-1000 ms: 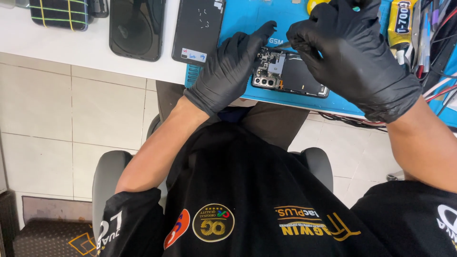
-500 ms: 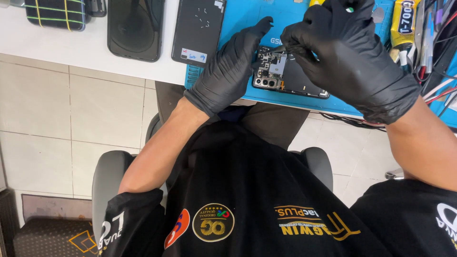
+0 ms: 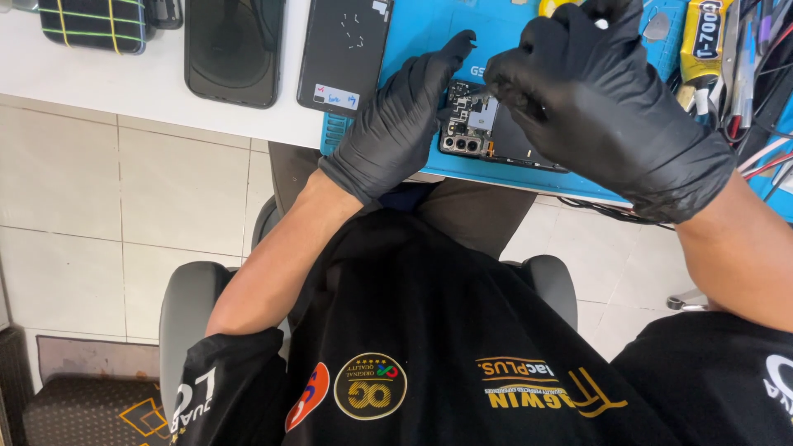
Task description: The person uses a screwdriver to remove screws from the internal frame of a disassembled smartphone. They then use a metal prying tool to carefully lift and detach a metal shielding plate from the motherboard area. The person continues to pry and remove additional internal components from the device.
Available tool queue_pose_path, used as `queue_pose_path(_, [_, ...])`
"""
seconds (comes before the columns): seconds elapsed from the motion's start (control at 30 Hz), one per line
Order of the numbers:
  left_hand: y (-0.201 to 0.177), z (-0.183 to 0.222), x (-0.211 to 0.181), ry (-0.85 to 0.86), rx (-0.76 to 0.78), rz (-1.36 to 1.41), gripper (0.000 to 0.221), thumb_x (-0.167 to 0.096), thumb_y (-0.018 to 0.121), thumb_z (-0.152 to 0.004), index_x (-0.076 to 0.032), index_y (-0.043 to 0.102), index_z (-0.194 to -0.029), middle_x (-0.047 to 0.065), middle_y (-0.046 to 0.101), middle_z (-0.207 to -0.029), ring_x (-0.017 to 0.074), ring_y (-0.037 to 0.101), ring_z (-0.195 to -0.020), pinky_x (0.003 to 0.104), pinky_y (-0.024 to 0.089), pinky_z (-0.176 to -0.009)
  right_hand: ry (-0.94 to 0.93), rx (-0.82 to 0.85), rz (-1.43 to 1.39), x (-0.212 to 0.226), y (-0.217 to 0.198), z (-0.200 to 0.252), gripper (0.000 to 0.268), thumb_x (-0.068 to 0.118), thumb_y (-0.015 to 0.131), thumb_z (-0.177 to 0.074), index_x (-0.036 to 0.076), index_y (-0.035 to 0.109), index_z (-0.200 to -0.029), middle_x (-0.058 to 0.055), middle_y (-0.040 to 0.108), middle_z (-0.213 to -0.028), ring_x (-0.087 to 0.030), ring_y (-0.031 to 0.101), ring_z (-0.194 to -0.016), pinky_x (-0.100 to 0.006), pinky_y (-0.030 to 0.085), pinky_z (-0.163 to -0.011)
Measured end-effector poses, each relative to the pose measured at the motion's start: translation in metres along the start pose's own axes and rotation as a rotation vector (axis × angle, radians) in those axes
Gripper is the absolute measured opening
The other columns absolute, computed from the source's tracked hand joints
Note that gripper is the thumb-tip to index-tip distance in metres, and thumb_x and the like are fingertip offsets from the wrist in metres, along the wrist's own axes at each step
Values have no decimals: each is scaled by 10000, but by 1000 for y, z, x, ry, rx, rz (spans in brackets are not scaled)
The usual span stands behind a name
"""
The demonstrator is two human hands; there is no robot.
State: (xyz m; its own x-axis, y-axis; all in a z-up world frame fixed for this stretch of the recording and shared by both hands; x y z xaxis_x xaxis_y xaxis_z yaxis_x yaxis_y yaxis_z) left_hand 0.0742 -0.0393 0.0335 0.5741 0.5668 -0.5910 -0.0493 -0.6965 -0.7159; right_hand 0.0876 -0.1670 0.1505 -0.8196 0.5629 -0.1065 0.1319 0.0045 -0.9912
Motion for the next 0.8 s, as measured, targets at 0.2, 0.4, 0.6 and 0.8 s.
queue_pose_path(0.2, [19,6,16,-90,90,-175,992,134,624,-976,-253,205,-1787,119,637,-1203,298,663,-930,432,577,-680,32,53,162,8,-2,-12,230,294,732,-1260,189,663,-1068,-24,597,-963,-300,630,-1044,-451,456,-1077])
queue_pose_path(0.4, [6,-2,8,-63,49,-52,596,7,756,-1023,-71,421,-1509,163,640,-1174,403,677,-968,502,565,-679,-34,50,40,8,1,-32,328,165,780,-1112,117,656,-1412,-100,655,-1094,-299,664,-1005,-411,512,-805])
queue_pose_path(0.6, [13,5,12,-28,15,-136,622,8,732,-1020,-18,422,-1558,194,656,-1283,408,716,-1081,479,603,-849,-39,49,-18,10,17,-33,135,271,712,-1272,163,657,-1330,-1,621,-739,-277,649,-670,-424,565,-852])
queue_pose_path(0.8, [11,2,9,-1,-6,-152,492,-19,753,-1034,-40,481,-1443,195,620,-1203,391,703,-950,469,569,-746,33,-18,-68,1,24,-28,343,395,712,-1367,165,696,-1113,-8,612,-727,-262,662,-699,-416,553,-758])
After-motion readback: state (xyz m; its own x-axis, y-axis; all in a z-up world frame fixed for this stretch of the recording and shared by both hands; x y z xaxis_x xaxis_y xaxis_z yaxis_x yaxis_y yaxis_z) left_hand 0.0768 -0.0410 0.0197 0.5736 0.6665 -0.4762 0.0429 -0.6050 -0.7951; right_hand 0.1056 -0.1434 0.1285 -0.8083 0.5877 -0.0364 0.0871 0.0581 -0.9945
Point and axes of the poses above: each hand's wrist, its own z-axis away from the middle knuckle, its own y-axis out of the palm, x = y × z, the point moved 9 cm from there along -z, towards the middle knuckle
